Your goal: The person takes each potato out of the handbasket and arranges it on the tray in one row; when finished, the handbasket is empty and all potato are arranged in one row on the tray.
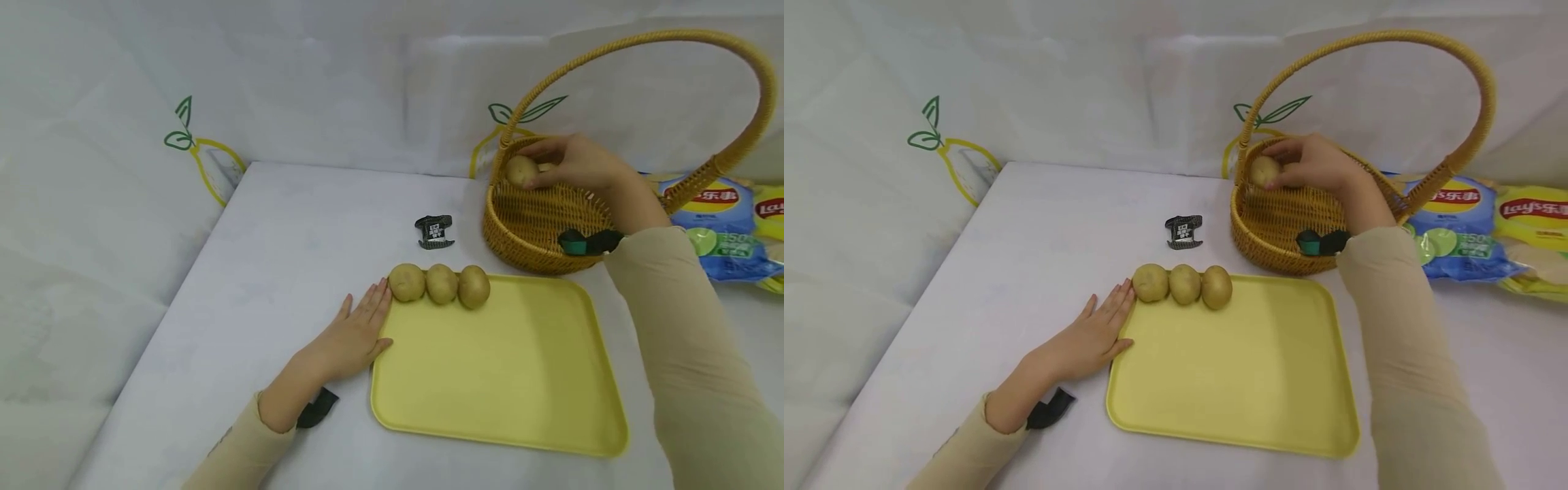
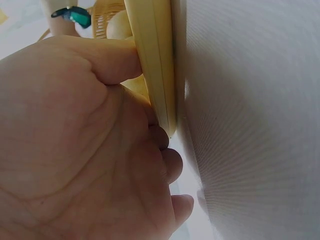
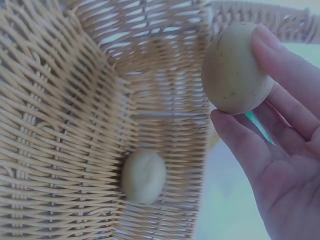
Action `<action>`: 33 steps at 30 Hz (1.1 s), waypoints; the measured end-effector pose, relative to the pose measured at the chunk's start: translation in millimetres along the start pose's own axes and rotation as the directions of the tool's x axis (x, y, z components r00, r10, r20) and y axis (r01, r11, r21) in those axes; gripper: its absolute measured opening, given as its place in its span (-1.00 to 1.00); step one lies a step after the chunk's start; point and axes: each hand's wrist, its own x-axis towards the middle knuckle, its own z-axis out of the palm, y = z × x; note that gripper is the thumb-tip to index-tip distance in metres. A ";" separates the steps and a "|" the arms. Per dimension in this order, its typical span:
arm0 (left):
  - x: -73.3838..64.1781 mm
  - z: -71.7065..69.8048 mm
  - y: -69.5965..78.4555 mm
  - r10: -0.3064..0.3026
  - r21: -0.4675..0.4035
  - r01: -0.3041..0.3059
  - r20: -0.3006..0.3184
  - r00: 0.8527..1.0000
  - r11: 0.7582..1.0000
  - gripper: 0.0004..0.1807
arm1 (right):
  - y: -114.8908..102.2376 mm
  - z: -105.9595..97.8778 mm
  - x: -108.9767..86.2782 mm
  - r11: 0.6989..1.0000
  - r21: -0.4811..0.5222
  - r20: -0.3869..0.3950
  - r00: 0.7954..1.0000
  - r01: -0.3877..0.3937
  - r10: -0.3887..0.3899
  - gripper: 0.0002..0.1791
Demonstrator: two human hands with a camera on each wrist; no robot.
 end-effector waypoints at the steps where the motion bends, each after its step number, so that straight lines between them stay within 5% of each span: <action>1: 0.4 -0.5 -0.2 -0.001 -0.002 0.001 0.000 1.000 1.000 -0.22 | -1.3 0.0 -1.8 1.000 0.004 -0.007 1.000 0.008 -0.008 -0.20; 8: 1.8 -2.8 0.2 -0.002 -0.008 0.002 -0.001 1.000 1.000 -0.23 | -7.7 4.5 -22.1 0.994 -0.027 -0.087 0.991 0.103 -0.105 -0.30; 18: 0.6 -3.3 -0.3 0.011 0.007 -0.011 -0.011 1.000 1.000 -0.23 | -11.2 28.7 -68.7 0.966 0.080 -0.170 0.958 0.245 -0.229 -0.35; 26: 1.0 -3.9 -1.0 0.014 0.012 -0.014 -0.013 1.000 1.000 -0.23 | -2.3 63.3 -99.4 0.860 0.181 -0.210 0.873 0.477 -0.440 -0.31; 33: 0.7 -3.9 -1.5 0.022 0.006 -0.022 -0.014 1.000 1.000 -0.24 | 12.3 89.9 -112.2 0.681 0.480 -0.165 0.819 0.553 -0.549 -0.30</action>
